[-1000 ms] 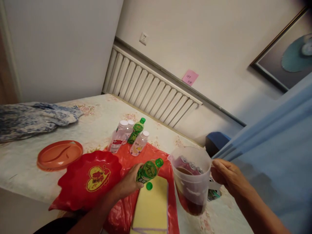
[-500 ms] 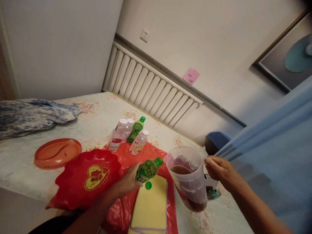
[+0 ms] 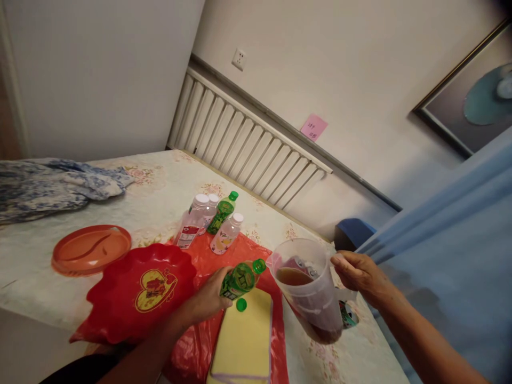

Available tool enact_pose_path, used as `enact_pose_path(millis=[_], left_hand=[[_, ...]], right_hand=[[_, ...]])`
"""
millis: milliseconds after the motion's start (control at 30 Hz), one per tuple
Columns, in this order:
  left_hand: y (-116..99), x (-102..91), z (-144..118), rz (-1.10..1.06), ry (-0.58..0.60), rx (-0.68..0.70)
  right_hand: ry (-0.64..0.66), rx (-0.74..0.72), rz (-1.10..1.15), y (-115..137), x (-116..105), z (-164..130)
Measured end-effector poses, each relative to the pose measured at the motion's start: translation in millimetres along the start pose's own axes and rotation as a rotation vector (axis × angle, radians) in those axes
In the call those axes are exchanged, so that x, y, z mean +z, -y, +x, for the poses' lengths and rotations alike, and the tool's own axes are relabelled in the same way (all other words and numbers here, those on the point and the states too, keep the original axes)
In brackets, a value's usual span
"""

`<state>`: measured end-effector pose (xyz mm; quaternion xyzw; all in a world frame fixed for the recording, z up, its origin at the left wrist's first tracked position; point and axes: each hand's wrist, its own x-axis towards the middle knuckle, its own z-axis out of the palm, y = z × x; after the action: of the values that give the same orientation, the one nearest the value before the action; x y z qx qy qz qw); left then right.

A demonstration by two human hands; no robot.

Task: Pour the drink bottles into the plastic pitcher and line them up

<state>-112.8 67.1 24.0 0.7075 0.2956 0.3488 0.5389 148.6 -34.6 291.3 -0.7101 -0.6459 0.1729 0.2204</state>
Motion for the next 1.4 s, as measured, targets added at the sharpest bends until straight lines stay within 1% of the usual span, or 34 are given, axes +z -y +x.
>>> enact_pose_path(millis=[100,233,367,500,633,800,1167,1400], left_hand=[[0,0.0,0,-0.03,-0.038,0.027],[-1,0.0,-1,-0.012,-0.046,0.029],[-2,0.1,-2,-0.008,-0.053,0.049],[-6,-0.4,-3,0.004,-0.067,0.035],[-9,-1.7,-4,0.01,-0.06,0.026],[-6,-1.8,-3,0.021,-0.057,0.02],[-8,-1.8,-4,-0.009,-0.064,0.034],[-8,-1.6,-3,-0.002,-0.055,0.042]], right_hand=[[-0.005,0.002,-0.041,1,-2,2],[-0.01,0.01,-0.097,4,-4,3],[0.001,-0.006,-0.118,6,-4,4],[0.023,-0.018,-0.12,9,-3,5],[0.035,-0.033,-0.137,19,-3,3],[0.043,-0.044,-0.181,30,-4,4],[0.052,-0.069,-0.212,31,-7,8],[0.071,-0.069,-0.184,27,-9,10]])
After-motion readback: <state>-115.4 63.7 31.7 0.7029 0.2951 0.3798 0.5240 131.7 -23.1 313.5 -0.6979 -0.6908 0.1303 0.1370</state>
